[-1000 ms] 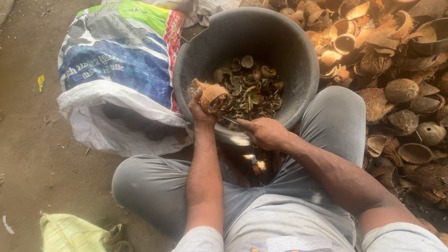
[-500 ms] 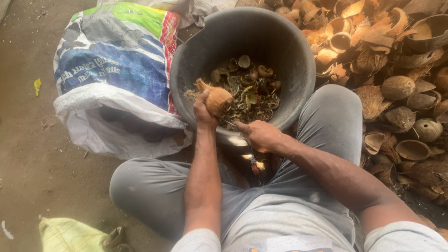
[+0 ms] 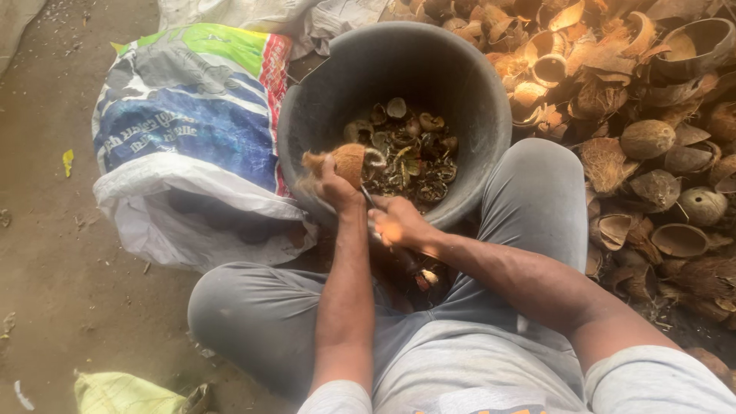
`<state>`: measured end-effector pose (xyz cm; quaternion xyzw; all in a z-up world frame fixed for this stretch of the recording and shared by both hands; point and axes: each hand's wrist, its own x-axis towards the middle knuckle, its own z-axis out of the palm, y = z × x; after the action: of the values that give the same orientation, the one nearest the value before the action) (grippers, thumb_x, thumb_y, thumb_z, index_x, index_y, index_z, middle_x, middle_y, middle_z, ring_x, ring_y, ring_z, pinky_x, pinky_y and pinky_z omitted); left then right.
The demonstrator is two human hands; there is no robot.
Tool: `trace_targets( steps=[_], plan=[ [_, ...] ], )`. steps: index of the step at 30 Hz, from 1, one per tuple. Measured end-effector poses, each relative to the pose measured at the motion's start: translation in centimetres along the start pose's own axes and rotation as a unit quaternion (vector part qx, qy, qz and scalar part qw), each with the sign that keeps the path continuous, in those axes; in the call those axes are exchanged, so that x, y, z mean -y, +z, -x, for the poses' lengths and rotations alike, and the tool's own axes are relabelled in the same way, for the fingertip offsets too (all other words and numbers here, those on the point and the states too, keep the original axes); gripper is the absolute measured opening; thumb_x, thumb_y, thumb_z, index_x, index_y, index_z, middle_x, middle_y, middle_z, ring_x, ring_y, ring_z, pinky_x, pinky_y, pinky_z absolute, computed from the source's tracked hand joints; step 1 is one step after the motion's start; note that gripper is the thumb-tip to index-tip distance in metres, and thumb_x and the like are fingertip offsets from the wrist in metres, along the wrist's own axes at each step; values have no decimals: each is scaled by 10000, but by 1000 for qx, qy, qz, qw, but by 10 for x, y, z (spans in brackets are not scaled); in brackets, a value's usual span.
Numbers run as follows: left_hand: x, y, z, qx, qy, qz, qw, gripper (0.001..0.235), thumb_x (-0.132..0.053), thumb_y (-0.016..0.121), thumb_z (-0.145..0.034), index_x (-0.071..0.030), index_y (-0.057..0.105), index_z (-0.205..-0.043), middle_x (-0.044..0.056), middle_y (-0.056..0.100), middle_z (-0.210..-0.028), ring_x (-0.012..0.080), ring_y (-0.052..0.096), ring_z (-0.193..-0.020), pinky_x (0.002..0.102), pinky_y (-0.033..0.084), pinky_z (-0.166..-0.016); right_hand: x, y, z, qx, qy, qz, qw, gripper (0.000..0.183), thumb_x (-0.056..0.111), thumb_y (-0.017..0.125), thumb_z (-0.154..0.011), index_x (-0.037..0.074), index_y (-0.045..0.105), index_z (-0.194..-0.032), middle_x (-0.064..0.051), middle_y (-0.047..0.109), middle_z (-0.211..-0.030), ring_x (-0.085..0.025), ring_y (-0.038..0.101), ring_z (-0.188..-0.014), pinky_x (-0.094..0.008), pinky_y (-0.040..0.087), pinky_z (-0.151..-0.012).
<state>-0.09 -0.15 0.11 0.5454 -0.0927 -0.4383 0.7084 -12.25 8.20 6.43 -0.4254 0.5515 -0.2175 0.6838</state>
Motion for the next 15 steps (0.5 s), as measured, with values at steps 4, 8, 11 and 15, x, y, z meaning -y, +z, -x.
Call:
trace_targets(
  steps=[4,8,11,15],
  plan=[
    [5,-7,-22,103,-127,190,968,413,-321,524,-985,14,600,-1214,143,657,-1091,253,711,-952,390,632,-837,22,-9,26,14,20,-88,996,506,174,509,-1026,68,449,-1517,-26,593,-673,-125,566,-493,-304,525,-453],
    [0,-16,-34,115,-189,254,942,428,-321,488,-977,6,583,-1237,146,669,-1095,274,707,-988,433,612,-874,22,-24,34,-10,-11,122,992,548,211,522,-1025,122,413,-1556,-37,605,-707,-141,584,-518,-311,542,-479],
    [-9,-17,-33,142,-152,245,947,403,-295,501,-957,-12,571,-1235,139,664,-1097,280,698,-1015,446,615,-885,0,-33,28,-15,-111,259,959,544,219,527,-1045,91,407,-1560,-158,682,-791,-237,635,-625,-391,545,-583],
    [-20,-16,-22,226,-87,138,960,410,-240,547,-954,8,578,-1279,162,673,-1139,275,678,-1054,414,595,-903,-18,-31,10,-1,-197,373,907,537,228,518,-1049,64,420,-1551,-220,723,-877,-322,708,-750,-463,554,-716]
  ],
)
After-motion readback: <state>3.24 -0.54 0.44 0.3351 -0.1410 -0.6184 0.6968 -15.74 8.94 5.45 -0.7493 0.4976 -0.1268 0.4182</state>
